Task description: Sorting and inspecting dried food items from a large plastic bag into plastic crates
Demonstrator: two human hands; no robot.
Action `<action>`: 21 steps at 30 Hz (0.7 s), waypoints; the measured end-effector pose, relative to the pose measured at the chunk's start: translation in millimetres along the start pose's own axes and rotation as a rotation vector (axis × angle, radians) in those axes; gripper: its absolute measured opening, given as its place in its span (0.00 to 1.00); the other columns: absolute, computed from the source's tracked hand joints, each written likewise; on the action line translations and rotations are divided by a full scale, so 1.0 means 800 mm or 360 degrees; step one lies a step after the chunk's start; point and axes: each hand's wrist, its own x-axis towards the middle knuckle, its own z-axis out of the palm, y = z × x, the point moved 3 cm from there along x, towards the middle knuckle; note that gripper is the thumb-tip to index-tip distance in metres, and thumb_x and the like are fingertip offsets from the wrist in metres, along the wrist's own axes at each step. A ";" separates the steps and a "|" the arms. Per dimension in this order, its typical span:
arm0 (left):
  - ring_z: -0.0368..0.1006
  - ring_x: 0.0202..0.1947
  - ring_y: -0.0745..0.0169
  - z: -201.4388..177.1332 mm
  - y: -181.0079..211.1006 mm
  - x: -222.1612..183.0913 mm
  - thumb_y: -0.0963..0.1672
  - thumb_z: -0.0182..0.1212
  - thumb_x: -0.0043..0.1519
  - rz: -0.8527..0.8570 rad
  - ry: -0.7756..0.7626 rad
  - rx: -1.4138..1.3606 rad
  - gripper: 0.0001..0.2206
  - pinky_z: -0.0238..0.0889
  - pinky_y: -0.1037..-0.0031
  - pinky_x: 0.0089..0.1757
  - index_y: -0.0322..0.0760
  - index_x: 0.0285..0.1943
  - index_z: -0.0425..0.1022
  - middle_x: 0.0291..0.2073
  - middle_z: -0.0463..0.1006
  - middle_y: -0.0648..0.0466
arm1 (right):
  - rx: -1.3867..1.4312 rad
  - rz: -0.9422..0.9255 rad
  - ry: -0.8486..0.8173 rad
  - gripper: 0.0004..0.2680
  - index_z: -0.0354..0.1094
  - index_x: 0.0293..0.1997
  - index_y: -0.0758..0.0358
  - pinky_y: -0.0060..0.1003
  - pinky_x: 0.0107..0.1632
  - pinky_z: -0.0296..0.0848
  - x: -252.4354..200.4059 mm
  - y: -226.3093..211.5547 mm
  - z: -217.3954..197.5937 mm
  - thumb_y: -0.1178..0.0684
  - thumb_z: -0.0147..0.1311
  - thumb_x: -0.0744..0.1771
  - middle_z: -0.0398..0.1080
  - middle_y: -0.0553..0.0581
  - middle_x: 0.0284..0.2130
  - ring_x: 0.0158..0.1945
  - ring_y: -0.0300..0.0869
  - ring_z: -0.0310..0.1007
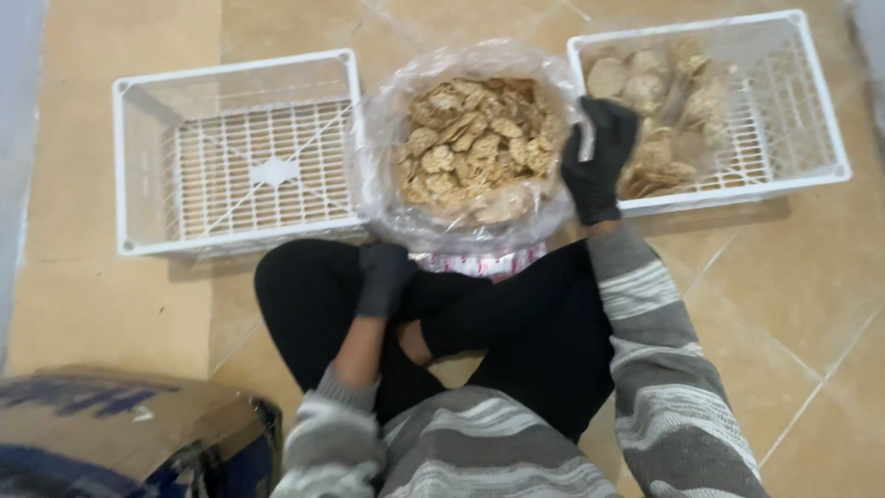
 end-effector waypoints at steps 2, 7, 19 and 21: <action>0.78 0.44 0.34 -0.023 0.014 0.001 0.53 0.55 0.59 -0.0017 0.0043 0.0132 0.17 0.65 0.51 0.43 0.40 0.36 0.85 0.34 0.84 0.42 | 0.0031 0.0013 -0.0067 0.12 0.76 0.56 0.62 0.49 0.56 0.67 -0.028 -0.049 0.029 0.55 0.54 0.68 0.74 0.59 0.45 0.47 0.55 0.72; 0.77 0.45 0.30 -0.026 -0.017 0.012 0.48 0.57 0.58 -0.0098 0.0194 0.0123 0.15 0.62 0.49 0.45 0.33 0.35 0.85 0.32 0.84 0.39 | 0.0211 0.0114 -0.0378 0.20 0.75 0.60 0.55 0.52 0.54 0.68 -0.098 -0.134 0.053 0.63 0.61 0.60 0.71 0.58 0.44 0.47 0.55 0.72; 0.78 0.45 0.50 -0.053 -0.005 -0.004 0.57 0.57 0.57 -0.0185 0.0082 -0.0315 0.15 0.69 0.57 0.44 0.53 0.36 0.83 0.33 0.82 0.58 | 0.0092 0.0129 -0.0712 0.18 0.72 0.57 0.52 0.46 0.46 0.69 -0.124 -0.152 0.061 0.61 0.57 0.61 0.70 0.55 0.39 0.42 0.53 0.73; 0.78 0.45 0.53 -0.040 -0.004 0.002 0.59 0.56 0.56 -0.0200 0.0070 -0.0403 0.15 0.70 0.58 0.44 0.57 0.36 0.83 0.33 0.82 0.61 | 0.0081 0.0130 -0.0747 0.18 0.72 0.58 0.54 0.46 0.45 0.68 -0.125 -0.148 0.063 0.60 0.57 0.61 0.69 0.57 0.39 0.43 0.54 0.72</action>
